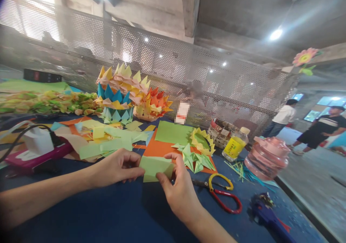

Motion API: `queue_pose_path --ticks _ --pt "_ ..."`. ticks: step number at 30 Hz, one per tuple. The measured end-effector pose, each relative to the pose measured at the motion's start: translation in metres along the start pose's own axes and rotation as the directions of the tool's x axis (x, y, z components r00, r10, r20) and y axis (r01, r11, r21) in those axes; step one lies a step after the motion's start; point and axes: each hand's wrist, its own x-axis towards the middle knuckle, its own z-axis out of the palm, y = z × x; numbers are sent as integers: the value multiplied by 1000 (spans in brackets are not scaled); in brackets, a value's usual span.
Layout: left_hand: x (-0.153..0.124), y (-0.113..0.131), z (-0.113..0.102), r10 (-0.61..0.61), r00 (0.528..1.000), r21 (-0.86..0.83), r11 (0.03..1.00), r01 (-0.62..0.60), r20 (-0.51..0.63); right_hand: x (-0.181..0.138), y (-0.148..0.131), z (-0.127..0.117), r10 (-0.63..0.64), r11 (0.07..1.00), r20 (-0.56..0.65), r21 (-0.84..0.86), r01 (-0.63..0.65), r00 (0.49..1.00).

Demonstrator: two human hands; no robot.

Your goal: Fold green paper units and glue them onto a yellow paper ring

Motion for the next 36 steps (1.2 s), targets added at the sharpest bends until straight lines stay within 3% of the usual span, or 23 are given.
queue_pose_path --ticks 12,22,36 --pt "1 -4 0 -39 999 33 999 39 -1 2 13 1 -45 999 -39 -28 44 998" --pt "-1 0 -1 -27 999 74 997 30 -33 4 0 1 36 999 -33 29 -35 999" --pt "1 -6 -4 16 998 71 997 -12 -58 7 9 -4 -52 992 -70 -122 43 996"
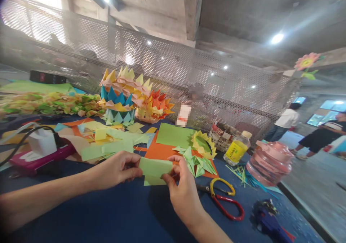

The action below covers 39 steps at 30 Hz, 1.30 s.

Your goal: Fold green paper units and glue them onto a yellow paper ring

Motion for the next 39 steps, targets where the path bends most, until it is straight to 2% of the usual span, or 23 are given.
queue_pose_path --ticks 7,12,23,29,31,33,36,39 --pt "4 2 -3 53 999 -154 987 -52 5 5 3 -3 7 998 -50 -65 -10 999" --pt "2 4 -4 72 997 -219 973 -71 -3 4 3 -3 10 999 -47 -38 -12 999" --pt "4 -2 -1 61 998 -224 972 -64 -24 3 1 -2 -21 999 -36 -41 20 999" --pt "4 -3 3 25 999 -190 981 -30 -27 -2 7 0 -131 975 16 -178 132 991" --pt "3 -2 4 11 1000 -192 981 -10 2 -5 6 2 -206 937 25 -281 205 978" --pt "1 -2 6 14 1000 -210 978 -9 19 -9 2 3 -328 857 42 -406 316 944" --pt "0 -6 11 53 999 -243 969 -49 11 -15 -6 5 -507 676 163 -535 508 847" --pt "-1 -10 15 98 995 -270 959 -91 10 -20 -14 5 -568 543 316 -550 635 760"
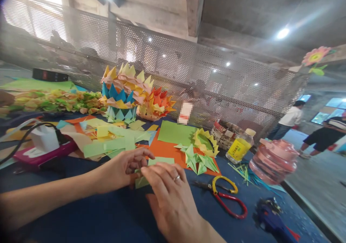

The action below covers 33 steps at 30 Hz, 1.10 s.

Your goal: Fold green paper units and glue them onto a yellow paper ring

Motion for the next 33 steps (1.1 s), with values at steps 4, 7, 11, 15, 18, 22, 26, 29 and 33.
queue_pose_path --ticks 4,7,11,15,18,22,26,29,33 --pt "-1 3 1 -38 999 -25 999 38 6 0 -3 -2 -102 994 -22 -41 101 995" --pt "-3 8 0 -31 999 46 998 30 12 1 2 -1 -110 993 -114 -43 105 987" --pt "-7 10 -1 120 993 341 932 -119 20 1 11 -2 -82 995 -67 -64 77 994" --pt "-13 11 -3 253 960 623 734 -272 122 -3 17 -3 -80 996 13 -42 80 997" --pt "-17 16 -3 324 925 692 622 -366 198 -7 18 -3 -85 996 61 31 83 995" --pt "-23 27 -2 450 824 689 475 -547 344 -9 15 -6 -84 993 111 89 75 990" --pt "-22 27 -1 498 684 500 466 -730 533 -8 14 -11 -115 988 151 122 97 982" --pt "-18 17 -3 505 692 496 482 -722 516 -7 16 -13 -133 973 182 211 93 974" --pt "-18 8 -6 508 663 503 433 -748 549 -4 17 -15 -109 957 229 289 39 967"
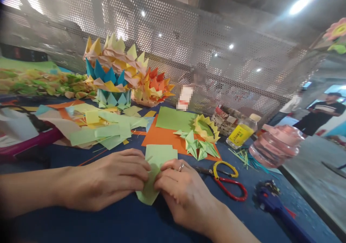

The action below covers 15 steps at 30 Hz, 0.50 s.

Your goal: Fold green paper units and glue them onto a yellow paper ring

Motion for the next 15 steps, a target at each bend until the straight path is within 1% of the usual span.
queue_pose_path --ticks 2,4,10,12,15 --pt "-1 2 -1 23 1000 0 1000 -23 9 1 -2 -1 20 999 16 41 -21 1000" --pt "-1 7 -3 19 1000 -15 1000 -19 16 3 -4 -4 48 993 37 103 -51 998" --pt "-3 16 -6 3 999 -45 999 -1 37 4 -1 -8 180 924 160 311 -223 971" --pt "-5 16 -5 -6 999 -49 999 8 44 3 3 -6 206 899 154 361 -249 966" --pt "-6 15 -4 -20 999 -63 998 23 43 2 5 0 245 872 110 409 -268 963"
